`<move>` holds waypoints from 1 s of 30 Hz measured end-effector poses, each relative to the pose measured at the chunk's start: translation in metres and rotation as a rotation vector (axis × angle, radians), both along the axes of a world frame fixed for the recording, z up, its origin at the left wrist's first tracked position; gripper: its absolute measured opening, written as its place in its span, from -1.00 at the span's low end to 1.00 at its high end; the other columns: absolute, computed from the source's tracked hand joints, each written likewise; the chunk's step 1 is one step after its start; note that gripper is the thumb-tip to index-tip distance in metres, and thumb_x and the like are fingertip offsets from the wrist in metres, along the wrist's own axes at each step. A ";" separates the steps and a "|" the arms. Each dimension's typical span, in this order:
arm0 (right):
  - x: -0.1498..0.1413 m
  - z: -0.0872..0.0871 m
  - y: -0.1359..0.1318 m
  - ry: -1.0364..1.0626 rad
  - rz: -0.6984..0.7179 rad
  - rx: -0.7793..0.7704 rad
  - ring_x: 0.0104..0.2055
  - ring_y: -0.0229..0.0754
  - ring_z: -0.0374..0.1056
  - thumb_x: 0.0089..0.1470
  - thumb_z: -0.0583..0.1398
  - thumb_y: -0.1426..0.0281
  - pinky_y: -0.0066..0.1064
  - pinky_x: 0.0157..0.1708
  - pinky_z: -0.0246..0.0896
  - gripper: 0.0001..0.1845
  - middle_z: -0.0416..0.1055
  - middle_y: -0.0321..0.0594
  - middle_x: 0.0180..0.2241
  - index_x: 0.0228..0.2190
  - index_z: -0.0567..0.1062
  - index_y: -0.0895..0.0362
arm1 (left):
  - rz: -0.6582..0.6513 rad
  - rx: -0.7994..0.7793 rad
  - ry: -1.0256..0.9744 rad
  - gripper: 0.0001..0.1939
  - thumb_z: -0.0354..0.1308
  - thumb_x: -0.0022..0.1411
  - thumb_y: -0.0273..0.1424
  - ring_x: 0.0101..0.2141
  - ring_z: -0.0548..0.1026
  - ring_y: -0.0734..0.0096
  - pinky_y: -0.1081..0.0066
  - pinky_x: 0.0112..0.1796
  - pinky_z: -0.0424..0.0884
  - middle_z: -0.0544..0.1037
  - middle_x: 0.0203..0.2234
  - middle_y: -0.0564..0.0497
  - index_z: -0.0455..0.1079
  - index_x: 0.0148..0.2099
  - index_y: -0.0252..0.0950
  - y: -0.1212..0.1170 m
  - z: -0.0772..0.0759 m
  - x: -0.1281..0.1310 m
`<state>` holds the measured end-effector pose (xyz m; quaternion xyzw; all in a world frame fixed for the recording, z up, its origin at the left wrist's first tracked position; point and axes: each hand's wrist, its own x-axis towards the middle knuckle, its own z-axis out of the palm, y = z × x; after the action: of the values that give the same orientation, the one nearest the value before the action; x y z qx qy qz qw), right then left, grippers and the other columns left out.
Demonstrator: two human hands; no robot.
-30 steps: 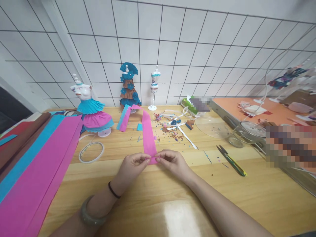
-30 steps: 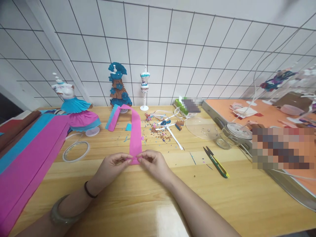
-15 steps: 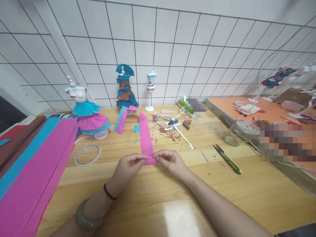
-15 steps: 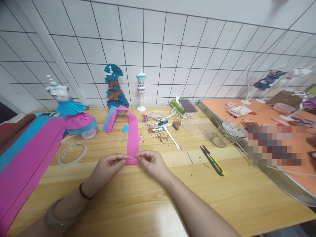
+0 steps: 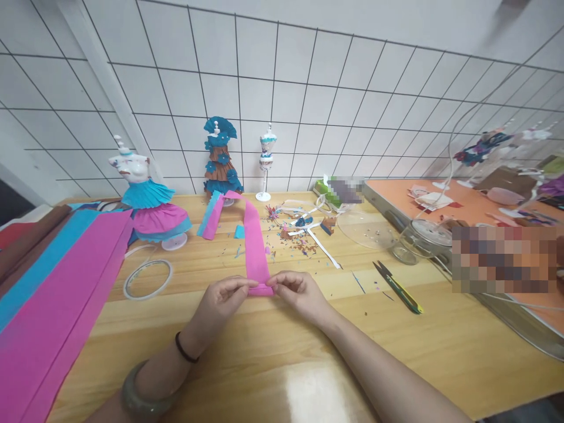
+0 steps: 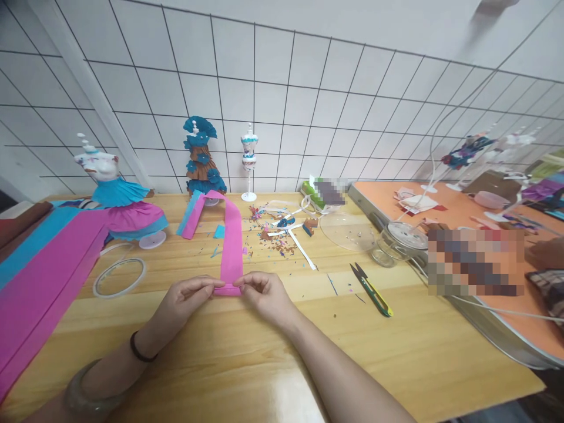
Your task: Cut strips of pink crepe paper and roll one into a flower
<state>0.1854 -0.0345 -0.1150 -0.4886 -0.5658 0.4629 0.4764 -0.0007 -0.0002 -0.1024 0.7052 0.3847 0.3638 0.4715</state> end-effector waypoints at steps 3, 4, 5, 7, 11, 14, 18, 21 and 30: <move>-0.001 0.004 -0.002 -0.007 0.017 0.020 -0.33 -0.23 0.38 -0.05 0.14 0.40 -0.39 -0.27 0.23 -0.84 0.50 -0.23 -0.40 -0.44 0.54 0.13 | 0.039 -0.025 0.009 -0.83 0.14 0.05 -0.34 -0.37 0.53 0.35 0.43 -0.30 0.47 0.60 -0.43 -0.03 0.50 -0.38 -0.33 0.001 -0.004 0.001; -0.001 0.005 -0.003 -0.009 0.024 0.025 -0.32 -0.23 0.38 -0.06 0.13 0.42 -0.39 -0.25 0.24 -0.83 0.50 -0.23 -0.40 -0.44 0.54 0.13 | 0.055 -0.037 0.003 -0.83 0.16 0.04 -0.34 -0.38 0.52 0.36 0.43 -0.32 0.47 0.60 -0.43 -0.03 0.50 -0.37 -0.33 0.001 -0.006 0.002; -0.001 0.007 -0.003 -0.010 0.031 0.030 -0.32 -0.23 0.38 -0.06 0.13 0.43 -0.39 -0.25 0.24 -0.83 0.50 -0.23 -0.40 -0.44 0.54 0.12 | 0.067 -0.049 -0.005 -0.82 0.18 0.03 -0.33 -0.40 0.52 0.36 0.43 -0.33 0.47 0.59 -0.44 -0.03 0.49 -0.35 -0.33 0.002 -0.009 0.002; -0.001 0.009 -0.004 -0.009 0.045 0.038 -0.31 -0.23 0.38 -0.06 0.13 0.43 -0.39 -0.25 0.24 -0.82 0.50 -0.23 -0.39 -0.44 0.55 0.12 | 0.076 -0.058 -0.017 -0.81 0.18 0.02 -0.33 -0.40 0.51 0.39 0.44 -0.35 0.47 0.58 -0.44 -0.03 0.47 -0.32 -0.34 0.002 -0.012 0.003; -0.001 0.009 -0.005 -0.001 0.063 0.043 -0.30 -0.23 0.38 -0.05 0.16 0.40 -0.38 -0.24 0.24 -0.85 0.50 -0.21 -0.38 -0.45 0.55 0.12 | 0.072 -0.029 -0.006 -0.81 0.17 0.02 -0.36 -0.42 0.50 0.42 0.46 -0.37 0.47 0.57 -0.45 -0.02 0.45 -0.30 -0.35 0.003 -0.015 0.003; -0.003 0.005 -0.004 0.010 0.057 0.027 -0.35 -0.24 0.38 -0.04 0.18 0.34 -0.39 -0.27 0.26 -0.85 0.51 -0.21 -0.40 -0.44 0.53 0.14 | 0.072 0.001 0.032 -0.82 0.15 0.03 -0.36 -0.42 0.50 0.42 0.47 -0.37 0.46 0.56 -0.46 -0.02 0.44 -0.30 -0.34 0.002 -0.015 0.003; -0.006 -0.003 -0.003 0.035 0.052 0.004 -0.41 -0.26 0.39 -0.08 0.23 0.26 -0.40 -0.34 0.29 -0.79 0.51 -0.21 -0.43 -0.43 0.51 0.16 | 0.075 0.086 0.130 -0.84 0.14 0.05 -0.37 -0.44 0.47 0.44 0.47 -0.37 0.43 0.55 -0.47 0.00 0.45 -0.32 -0.33 -0.001 -0.015 0.004; -0.007 -0.006 -0.002 0.040 0.057 0.002 -0.43 -0.27 0.39 -0.10 0.25 0.24 -0.41 -0.36 0.29 -0.77 0.51 -0.22 -0.47 -0.46 0.50 0.17 | 0.073 0.156 0.190 -0.86 0.12 0.06 -0.38 -0.47 0.45 0.45 0.47 -0.38 0.41 0.52 -0.51 0.02 0.45 -0.34 -0.32 -0.003 -0.013 0.005; -0.009 -0.002 -0.004 -0.006 0.052 0.031 -0.41 -0.26 0.40 -0.06 0.22 0.25 -0.39 -0.33 0.30 -0.80 0.51 -0.22 -0.46 -0.47 0.52 0.14 | -0.045 0.212 0.245 -0.82 0.06 0.12 -0.37 -0.41 0.43 0.40 0.44 -0.33 0.37 0.49 -0.50 -0.01 0.44 -0.42 -0.31 -0.003 -0.005 0.006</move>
<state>0.1767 -0.0389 -0.1174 -0.4676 -0.5868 0.4649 0.4700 0.0058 -0.0027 -0.1075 0.7986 0.3827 0.3031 0.3520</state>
